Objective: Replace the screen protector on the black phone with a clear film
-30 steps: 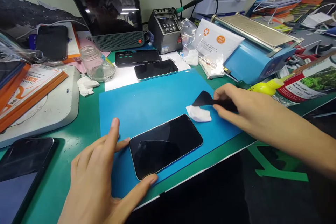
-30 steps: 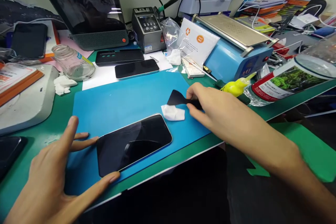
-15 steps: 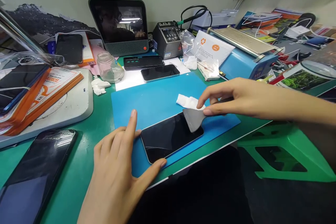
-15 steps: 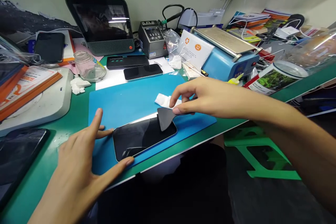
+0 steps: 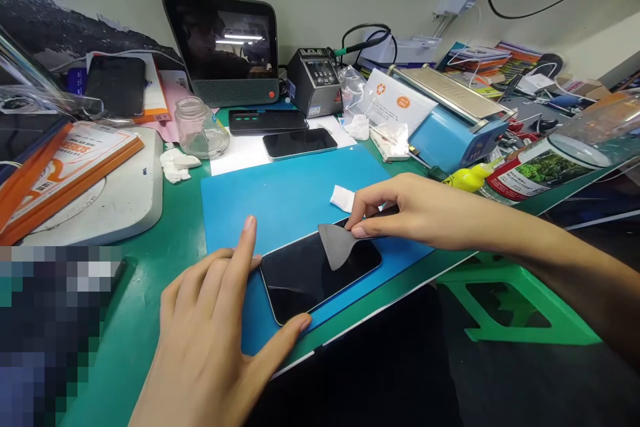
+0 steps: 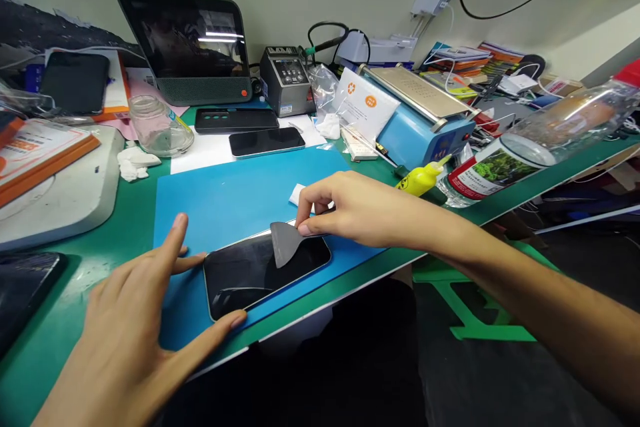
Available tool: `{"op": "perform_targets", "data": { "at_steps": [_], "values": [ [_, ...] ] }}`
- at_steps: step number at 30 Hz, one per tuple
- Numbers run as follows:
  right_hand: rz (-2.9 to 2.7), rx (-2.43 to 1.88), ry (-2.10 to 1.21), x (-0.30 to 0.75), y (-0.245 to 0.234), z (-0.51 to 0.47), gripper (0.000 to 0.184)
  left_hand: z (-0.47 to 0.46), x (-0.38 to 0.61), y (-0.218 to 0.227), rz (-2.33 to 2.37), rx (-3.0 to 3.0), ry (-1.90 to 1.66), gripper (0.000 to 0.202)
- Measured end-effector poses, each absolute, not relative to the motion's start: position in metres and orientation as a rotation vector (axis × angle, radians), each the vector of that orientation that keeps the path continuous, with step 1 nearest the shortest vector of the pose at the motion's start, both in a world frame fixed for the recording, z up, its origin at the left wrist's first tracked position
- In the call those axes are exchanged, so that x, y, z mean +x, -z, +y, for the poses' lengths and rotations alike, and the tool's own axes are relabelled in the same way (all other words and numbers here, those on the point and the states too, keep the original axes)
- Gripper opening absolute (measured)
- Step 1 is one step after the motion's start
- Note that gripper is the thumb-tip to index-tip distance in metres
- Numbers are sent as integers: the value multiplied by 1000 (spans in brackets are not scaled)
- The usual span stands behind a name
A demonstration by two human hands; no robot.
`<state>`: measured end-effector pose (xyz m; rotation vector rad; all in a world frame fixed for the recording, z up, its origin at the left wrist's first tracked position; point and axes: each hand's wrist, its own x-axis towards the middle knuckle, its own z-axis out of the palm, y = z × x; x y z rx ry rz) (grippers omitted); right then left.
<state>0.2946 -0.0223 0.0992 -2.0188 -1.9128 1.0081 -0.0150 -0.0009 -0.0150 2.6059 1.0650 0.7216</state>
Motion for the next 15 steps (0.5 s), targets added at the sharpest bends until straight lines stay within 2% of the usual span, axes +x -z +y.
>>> {"op": "perform_targets", "data": {
  "at_steps": [9, 15],
  "values": [
    [-1936, -2062, -932, 296, -97, -19, 22, -7, -9, 7, 1113, 2543, -732, 92],
    [-2029, -2070, -868, 287, -102, -19, 16, -7, -10, 10, 1099, 2548, -720, 97]
  ]
}}
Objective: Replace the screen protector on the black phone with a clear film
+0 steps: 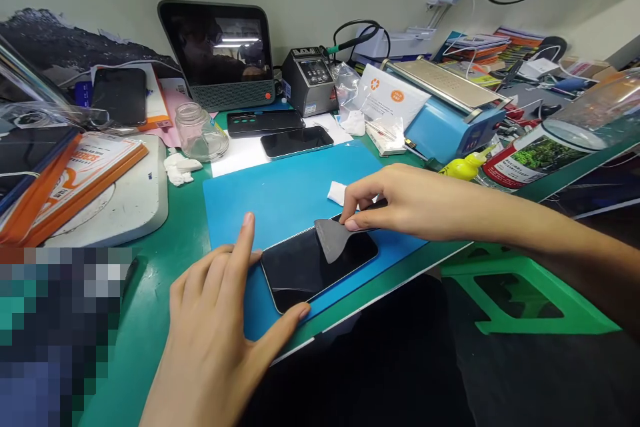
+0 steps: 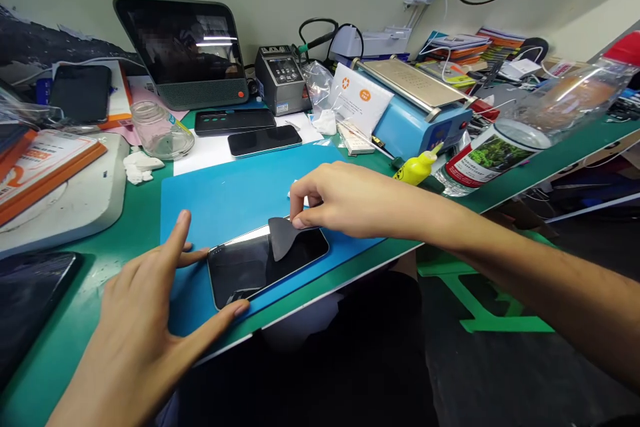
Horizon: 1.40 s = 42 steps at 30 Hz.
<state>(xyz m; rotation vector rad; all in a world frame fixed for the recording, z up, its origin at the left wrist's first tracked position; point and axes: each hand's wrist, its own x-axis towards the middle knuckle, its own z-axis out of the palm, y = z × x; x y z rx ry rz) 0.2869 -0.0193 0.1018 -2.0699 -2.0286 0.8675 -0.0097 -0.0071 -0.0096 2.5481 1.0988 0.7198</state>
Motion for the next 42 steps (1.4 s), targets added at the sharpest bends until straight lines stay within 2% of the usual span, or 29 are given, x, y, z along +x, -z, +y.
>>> {"op": "perform_targets", "data": {
  "at_steps": [15, 21, 24, 30, 42],
  "values": [
    [-2101, -2087, -940, 285, -105, -16, 22, -10, -5, 7, 1117, 2470, -762, 109],
    [-2192, -2074, -834, 268, -109, -19, 15, -7, -6, 10, 1113, 2466, -786, 110],
    [-2203, -2074, -885, 265, -112, -19, 13, -7, -6, 10, 1100, 2480, -792, 112],
    [-2219, -2038, -955, 265, -113, -18, 13, -10, -7, 11, 1096, 2495, -798, 107],
    [-2208, -2088, -862, 269, -114, -15, 17, -11, -5, 9, 1109, 2470, -798, 107]
  ]
}}
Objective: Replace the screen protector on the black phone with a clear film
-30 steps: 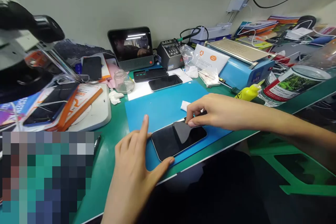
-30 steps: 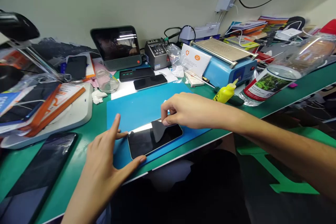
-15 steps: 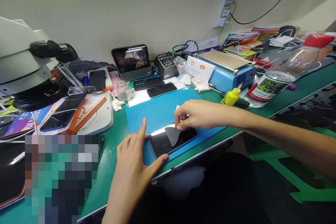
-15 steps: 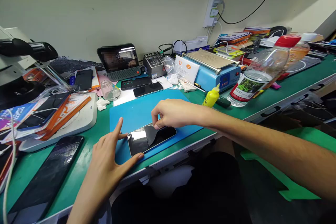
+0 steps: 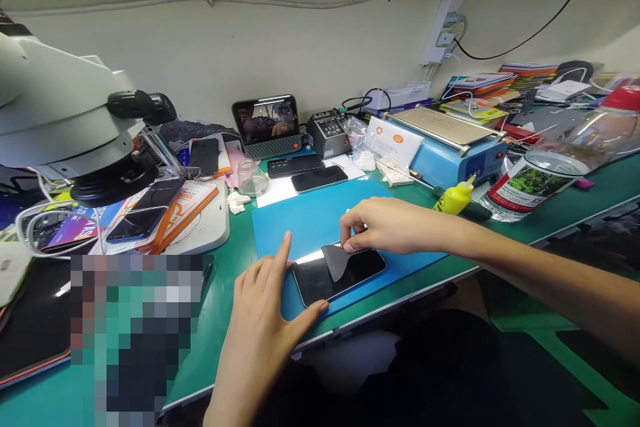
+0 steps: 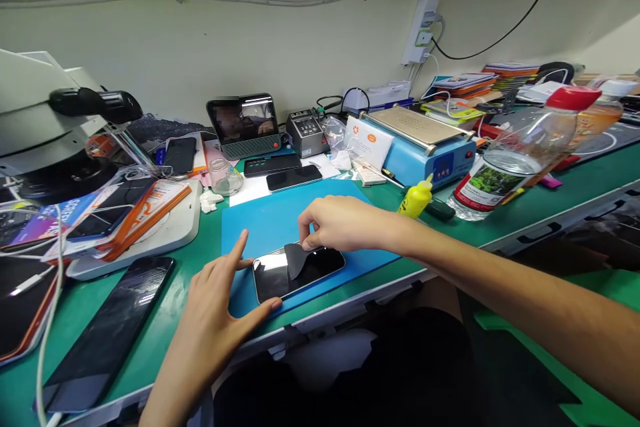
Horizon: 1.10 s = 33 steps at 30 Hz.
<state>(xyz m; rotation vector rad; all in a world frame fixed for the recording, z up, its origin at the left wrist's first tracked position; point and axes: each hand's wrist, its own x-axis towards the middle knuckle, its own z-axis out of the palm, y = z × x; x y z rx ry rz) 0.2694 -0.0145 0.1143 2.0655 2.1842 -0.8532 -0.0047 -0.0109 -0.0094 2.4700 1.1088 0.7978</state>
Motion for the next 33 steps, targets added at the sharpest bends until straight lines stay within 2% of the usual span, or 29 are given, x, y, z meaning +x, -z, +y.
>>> {"op": "perform_targets", "data": {
  "at_steps": [33],
  "values": [
    [2190, 1993, 937, 271, -108, -2, 21, -12, -6, 7, 1119, 2491, -760, 105]
  ]
}}
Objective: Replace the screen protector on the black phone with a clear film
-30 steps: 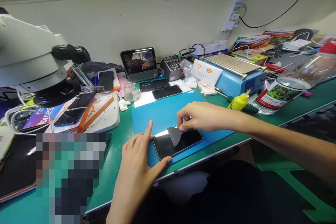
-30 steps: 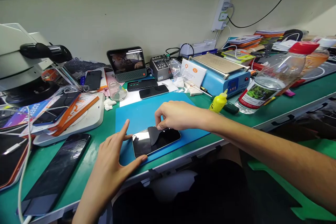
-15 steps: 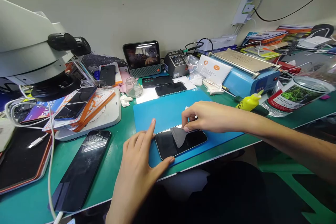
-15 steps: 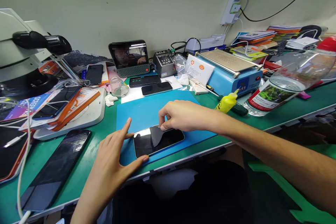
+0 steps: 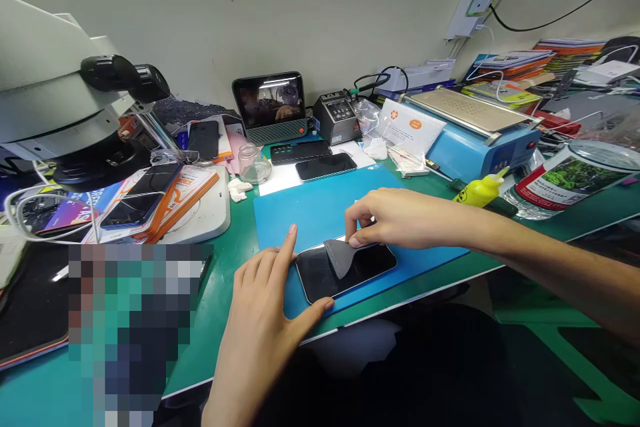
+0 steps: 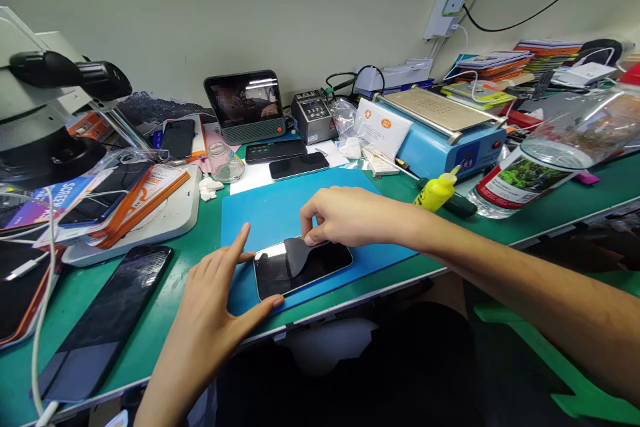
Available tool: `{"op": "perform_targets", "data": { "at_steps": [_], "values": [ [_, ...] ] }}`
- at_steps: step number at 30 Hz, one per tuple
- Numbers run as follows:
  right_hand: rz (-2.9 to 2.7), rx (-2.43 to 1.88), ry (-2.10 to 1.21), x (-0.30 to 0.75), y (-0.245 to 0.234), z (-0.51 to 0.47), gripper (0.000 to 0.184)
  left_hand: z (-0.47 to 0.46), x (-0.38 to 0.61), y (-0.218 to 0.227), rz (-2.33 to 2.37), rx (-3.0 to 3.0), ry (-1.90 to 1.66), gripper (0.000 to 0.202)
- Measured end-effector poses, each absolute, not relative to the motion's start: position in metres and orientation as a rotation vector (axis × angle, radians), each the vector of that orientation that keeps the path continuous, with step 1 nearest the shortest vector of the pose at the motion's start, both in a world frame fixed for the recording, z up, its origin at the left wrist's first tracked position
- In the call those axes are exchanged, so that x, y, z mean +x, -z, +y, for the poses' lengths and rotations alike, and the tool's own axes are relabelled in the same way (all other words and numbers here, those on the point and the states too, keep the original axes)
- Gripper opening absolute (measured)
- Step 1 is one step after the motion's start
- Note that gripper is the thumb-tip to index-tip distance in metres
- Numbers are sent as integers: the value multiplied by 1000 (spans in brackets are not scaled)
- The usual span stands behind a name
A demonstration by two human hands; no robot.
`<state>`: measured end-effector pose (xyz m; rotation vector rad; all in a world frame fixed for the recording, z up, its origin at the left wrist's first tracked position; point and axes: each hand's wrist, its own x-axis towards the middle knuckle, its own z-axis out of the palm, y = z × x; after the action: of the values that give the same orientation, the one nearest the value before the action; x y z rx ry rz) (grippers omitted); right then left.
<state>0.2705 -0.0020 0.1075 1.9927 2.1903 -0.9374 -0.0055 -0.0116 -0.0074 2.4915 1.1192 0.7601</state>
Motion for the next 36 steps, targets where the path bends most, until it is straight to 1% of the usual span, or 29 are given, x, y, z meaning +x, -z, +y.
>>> {"op": "perform_targets", "data": {
  "at_steps": [4, 14, 30, 36],
  "values": [
    [2180, 2007, 973, 273, -107, -1, 20, -10, -5, 7, 1124, 2490, -762, 106],
    [2176, 1980, 922, 259, -111, 3, 16, -11, -7, 7, 1141, 2469, -741, 107],
    [2245, 1925, 940, 253, -107, 7, 19, -10, -5, 7, 1143, 2495, -730, 104],
    [2249, 1909, 943, 247, -109, 7, 13, -11, -5, 6, 1148, 2495, -735, 105]
  ]
}}
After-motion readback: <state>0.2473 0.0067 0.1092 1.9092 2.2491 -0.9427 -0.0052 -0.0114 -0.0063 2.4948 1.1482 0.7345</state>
